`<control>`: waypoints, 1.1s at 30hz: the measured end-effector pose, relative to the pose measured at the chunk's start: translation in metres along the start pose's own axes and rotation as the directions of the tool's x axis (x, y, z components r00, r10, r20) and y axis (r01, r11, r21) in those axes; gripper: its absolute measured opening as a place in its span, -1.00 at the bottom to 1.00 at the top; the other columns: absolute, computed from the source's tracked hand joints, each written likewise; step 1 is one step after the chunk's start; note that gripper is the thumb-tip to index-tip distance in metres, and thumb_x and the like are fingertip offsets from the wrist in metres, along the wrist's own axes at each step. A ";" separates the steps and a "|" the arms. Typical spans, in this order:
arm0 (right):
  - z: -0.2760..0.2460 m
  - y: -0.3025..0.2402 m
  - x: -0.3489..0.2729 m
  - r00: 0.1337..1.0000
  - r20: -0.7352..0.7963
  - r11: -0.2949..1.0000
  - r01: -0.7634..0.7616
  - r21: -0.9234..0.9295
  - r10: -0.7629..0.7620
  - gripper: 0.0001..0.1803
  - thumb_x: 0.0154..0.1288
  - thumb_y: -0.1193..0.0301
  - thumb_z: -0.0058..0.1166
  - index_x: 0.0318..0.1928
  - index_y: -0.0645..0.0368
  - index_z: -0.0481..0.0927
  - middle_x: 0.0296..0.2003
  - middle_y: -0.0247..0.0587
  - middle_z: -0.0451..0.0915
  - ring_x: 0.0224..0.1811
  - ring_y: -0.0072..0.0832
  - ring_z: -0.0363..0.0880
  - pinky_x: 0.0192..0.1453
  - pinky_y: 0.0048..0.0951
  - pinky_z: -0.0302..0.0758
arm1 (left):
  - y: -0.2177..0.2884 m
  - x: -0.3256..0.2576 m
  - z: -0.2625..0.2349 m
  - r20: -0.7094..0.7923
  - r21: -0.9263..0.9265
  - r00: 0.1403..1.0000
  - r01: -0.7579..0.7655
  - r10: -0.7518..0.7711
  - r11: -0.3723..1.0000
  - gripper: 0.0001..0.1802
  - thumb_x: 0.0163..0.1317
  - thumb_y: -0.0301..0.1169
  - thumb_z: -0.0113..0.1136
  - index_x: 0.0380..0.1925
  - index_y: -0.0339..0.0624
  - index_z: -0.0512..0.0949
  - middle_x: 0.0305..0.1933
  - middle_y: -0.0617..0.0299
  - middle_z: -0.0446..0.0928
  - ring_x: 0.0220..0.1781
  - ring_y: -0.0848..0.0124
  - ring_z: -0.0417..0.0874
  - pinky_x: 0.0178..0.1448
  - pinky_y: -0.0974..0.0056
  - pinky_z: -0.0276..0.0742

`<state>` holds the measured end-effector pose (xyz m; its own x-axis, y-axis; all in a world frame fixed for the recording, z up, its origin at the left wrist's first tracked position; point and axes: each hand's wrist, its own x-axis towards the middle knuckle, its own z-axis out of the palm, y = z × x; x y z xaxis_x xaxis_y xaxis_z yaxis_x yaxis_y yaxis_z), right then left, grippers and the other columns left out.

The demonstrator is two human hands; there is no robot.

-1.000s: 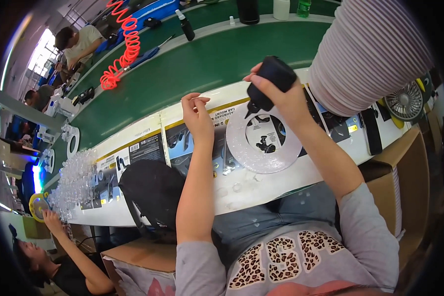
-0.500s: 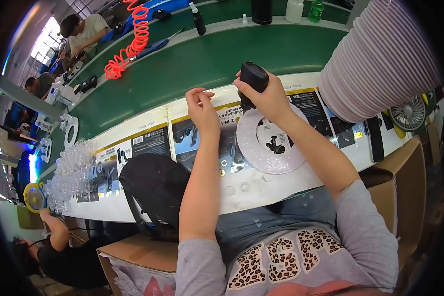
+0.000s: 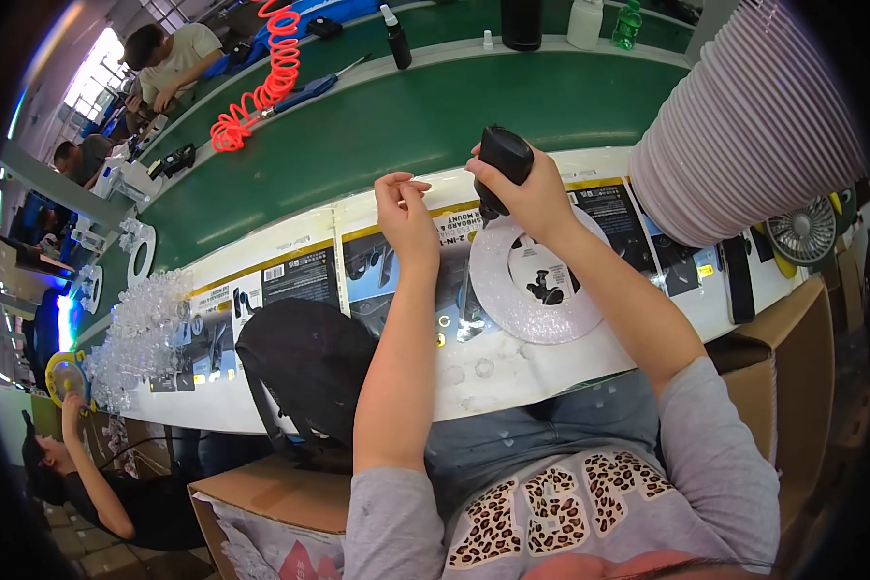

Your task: Applying adhesive to white circular lighting fixture components using a squeeze bottle on a factory assembly line.

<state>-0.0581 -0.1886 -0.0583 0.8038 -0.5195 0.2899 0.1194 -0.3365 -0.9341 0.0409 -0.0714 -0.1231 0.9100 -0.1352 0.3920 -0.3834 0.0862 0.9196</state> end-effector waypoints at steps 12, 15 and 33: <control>0.000 0.005 0.000 1.000 -0.006 0.999 0.008 0.036 -0.007 -0.70 0.12 0.27 0.22 -0.24 0.22 0.55 -0.42 -0.33 0.57 -0.40 -0.65 0.48 -0.27 -0.59 0.43 | 0.003 0.000 0.000 -0.005 0.021 0.999 0.040 -0.040 0.999 -0.89 0.27 -0.49 -0.14 -0.30 -0.24 0.39 -0.46 0.19 0.56 -0.37 0.46 0.52 -0.19 0.38 0.40; 0.001 0.007 0.001 1.000 -0.007 0.999 0.017 0.043 -0.017 -0.71 0.12 0.29 0.22 -0.24 0.22 0.55 -0.43 -0.33 0.56 -0.41 -0.65 0.48 -0.28 -0.59 0.43 | 0.000 -0.001 -0.001 -0.017 0.029 1.000 0.008 -0.008 1.000 -0.89 0.28 -0.48 -0.15 -0.30 -0.23 0.39 -0.48 0.19 0.56 -0.38 0.44 0.55 -0.25 0.37 0.40; 0.002 -0.013 -0.007 1.000 -0.007 0.997 0.013 0.076 -0.012 -0.73 0.12 0.30 0.22 -0.26 0.24 0.57 -0.47 -0.36 0.57 -0.42 -0.67 0.50 -0.30 -0.60 0.44 | 0.001 0.001 0.000 -0.002 0.021 1.000 0.028 -0.028 0.999 -0.88 0.28 -0.49 -0.15 -0.28 -0.25 0.39 -0.45 0.17 0.53 -0.35 0.42 0.56 -0.24 0.35 0.41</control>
<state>-0.0646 -0.1790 -0.0483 0.7980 -0.5211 0.3027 0.1736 -0.2822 -0.9435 0.0412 -0.0710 -0.1221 0.9207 -0.1352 0.3660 -0.3608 0.0621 0.9306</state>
